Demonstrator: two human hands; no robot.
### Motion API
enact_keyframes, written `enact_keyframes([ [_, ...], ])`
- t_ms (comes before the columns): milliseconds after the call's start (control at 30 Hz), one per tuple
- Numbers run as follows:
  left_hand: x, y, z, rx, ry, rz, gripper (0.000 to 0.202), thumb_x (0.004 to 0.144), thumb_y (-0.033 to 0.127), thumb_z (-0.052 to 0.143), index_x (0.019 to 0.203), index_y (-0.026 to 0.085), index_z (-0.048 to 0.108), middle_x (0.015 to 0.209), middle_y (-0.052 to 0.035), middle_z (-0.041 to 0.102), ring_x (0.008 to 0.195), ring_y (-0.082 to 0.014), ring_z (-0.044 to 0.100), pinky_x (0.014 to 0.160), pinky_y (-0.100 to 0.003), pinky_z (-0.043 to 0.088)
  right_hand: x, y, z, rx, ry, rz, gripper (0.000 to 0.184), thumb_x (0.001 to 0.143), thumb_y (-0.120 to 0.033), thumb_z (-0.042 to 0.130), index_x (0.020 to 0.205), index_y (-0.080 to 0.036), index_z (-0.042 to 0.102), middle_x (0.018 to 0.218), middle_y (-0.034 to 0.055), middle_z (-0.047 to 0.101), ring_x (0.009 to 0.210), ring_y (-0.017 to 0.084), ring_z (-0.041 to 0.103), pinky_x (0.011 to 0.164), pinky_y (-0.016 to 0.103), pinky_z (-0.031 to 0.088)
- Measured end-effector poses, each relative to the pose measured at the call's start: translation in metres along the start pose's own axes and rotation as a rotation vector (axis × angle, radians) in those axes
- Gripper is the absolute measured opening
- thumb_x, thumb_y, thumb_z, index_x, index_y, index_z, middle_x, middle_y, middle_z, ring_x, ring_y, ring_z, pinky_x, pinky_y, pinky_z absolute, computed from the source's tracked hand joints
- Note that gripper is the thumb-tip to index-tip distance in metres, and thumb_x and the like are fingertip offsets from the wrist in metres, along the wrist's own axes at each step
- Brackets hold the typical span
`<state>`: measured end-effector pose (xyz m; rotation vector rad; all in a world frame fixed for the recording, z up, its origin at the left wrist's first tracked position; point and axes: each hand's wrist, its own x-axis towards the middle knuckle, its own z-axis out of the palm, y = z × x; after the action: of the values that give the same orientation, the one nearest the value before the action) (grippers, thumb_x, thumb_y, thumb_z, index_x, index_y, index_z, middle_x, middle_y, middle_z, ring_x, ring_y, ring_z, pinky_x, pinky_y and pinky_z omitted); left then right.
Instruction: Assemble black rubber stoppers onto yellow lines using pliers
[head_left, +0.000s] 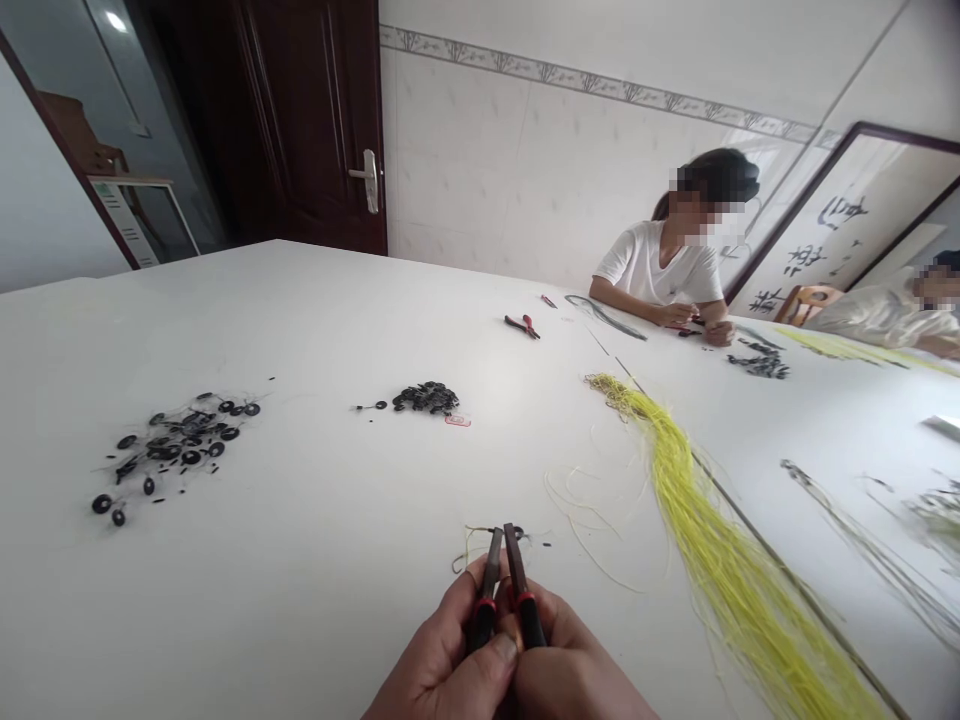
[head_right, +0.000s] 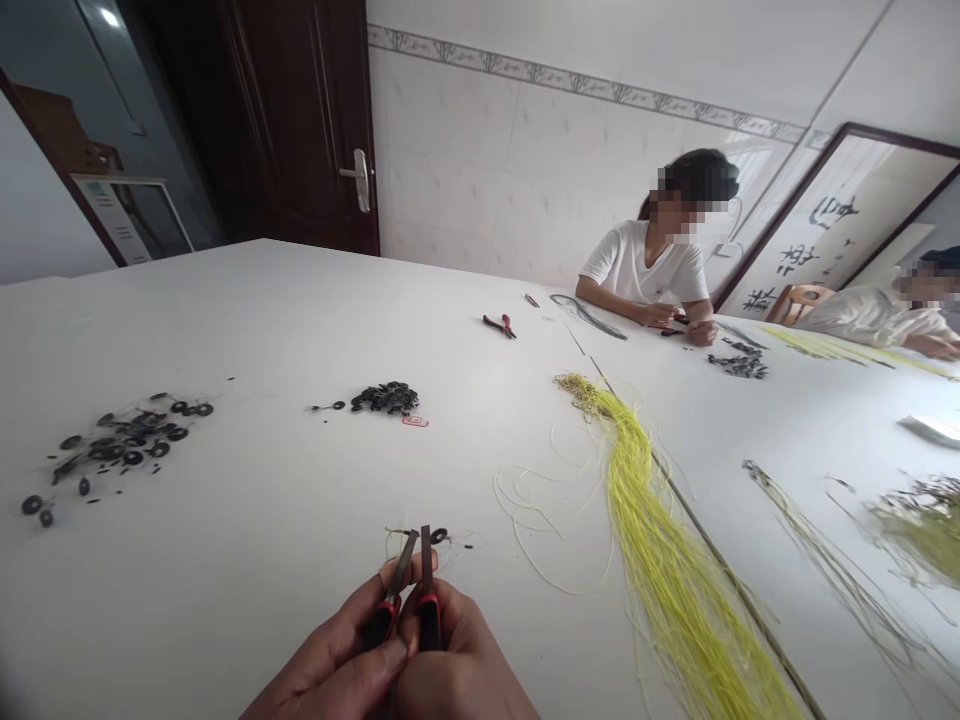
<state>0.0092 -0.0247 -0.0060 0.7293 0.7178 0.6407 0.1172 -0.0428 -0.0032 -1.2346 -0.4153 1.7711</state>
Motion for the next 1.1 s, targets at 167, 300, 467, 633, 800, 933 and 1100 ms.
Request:
enact_keyframes([
  [167,-0.001,0.006,0.005,0.006,0.015,-0.046,0.046,0.069,0.035,0.064,0.112,0.024,0.054,0.086,-0.0028,0.060,0.085,-0.0176,0.054,0.074,-0.025,0.041,-0.001,-0.005,-0.003,-0.019,-0.067,0.043,0.027,0.040,-0.009,0.038,0.064,-0.017,0.048,0.044,-0.0074,0.042,0.038,0.004,0.036,0.037,0.017,0.021],
  [300,-0.003,0.007,0.005,0.010,-0.006,-0.092,0.043,0.074,0.036,0.060,0.114,0.024,0.052,0.084,-0.0016,0.058,0.076,-0.0143,0.053,0.073,-0.026,0.041,-0.002,-0.006,-0.005,-0.182,-0.084,0.060,0.021,0.038,-0.008,0.036,0.054,-0.017,0.045,0.033,-0.0069,0.041,0.030,0.005,0.033,0.032,0.017,0.021],
  [467,-0.003,0.000,0.002,-0.073,-0.024,-0.103,0.039,0.080,0.031,0.054,0.118,0.027,0.047,0.076,0.0024,0.053,0.065,-0.0085,0.050,0.063,-0.021,0.040,-0.003,-0.004,-0.006,-0.170,-0.075,0.059,0.022,0.037,-0.006,0.036,0.053,-0.016,0.047,0.033,-0.0055,0.045,0.031,0.005,0.036,0.031,0.016,0.023],
  [633,-0.001,-0.003,0.003,-0.104,-0.065,-0.095,0.037,0.081,0.029,0.051,0.118,0.027,0.045,0.074,0.0022,0.053,0.061,-0.0096,0.051,0.061,-0.024,0.041,-0.005,-0.004,-0.007,-0.161,-0.052,0.062,0.023,0.038,-0.006,0.037,0.055,-0.016,0.048,0.035,-0.0046,0.047,0.032,0.006,0.037,0.031,0.016,0.024],
  [800,-0.001,-0.002,0.002,-0.110,-0.039,-0.103,0.038,0.079,0.029,0.054,0.117,0.027,0.047,0.071,0.0028,0.053,0.062,-0.0102,0.052,0.061,-0.024,0.040,-0.006,-0.006,-0.007,-0.182,-0.059,0.065,0.021,0.038,-0.006,0.037,0.055,-0.016,0.047,0.034,-0.0040,0.045,0.031,0.006,0.036,0.032,0.017,0.024],
  [933,-0.002,0.002,0.004,-0.120,0.014,-0.131,0.038,0.076,0.029,0.058,0.114,0.025,0.051,0.072,0.0026,0.054,0.060,-0.0097,0.050,0.061,-0.022,0.039,-0.003,-0.005,-0.010,-0.165,-0.139,0.040,0.022,0.041,-0.008,0.038,0.059,-0.016,0.047,0.038,-0.0037,0.047,0.032,0.006,0.037,0.033,0.018,0.023],
  [1100,-0.001,0.003,0.003,-0.104,0.012,-0.139,0.037,0.076,0.029,0.058,0.112,0.023,0.052,0.073,0.0015,0.054,0.062,-0.0104,0.051,0.060,-0.022,0.040,0.003,-0.001,-0.012,-0.189,-0.116,0.041,0.021,0.041,-0.009,0.038,0.058,-0.017,0.047,0.034,-0.0062,0.043,0.028,0.005,0.033,0.030,0.017,0.022],
])
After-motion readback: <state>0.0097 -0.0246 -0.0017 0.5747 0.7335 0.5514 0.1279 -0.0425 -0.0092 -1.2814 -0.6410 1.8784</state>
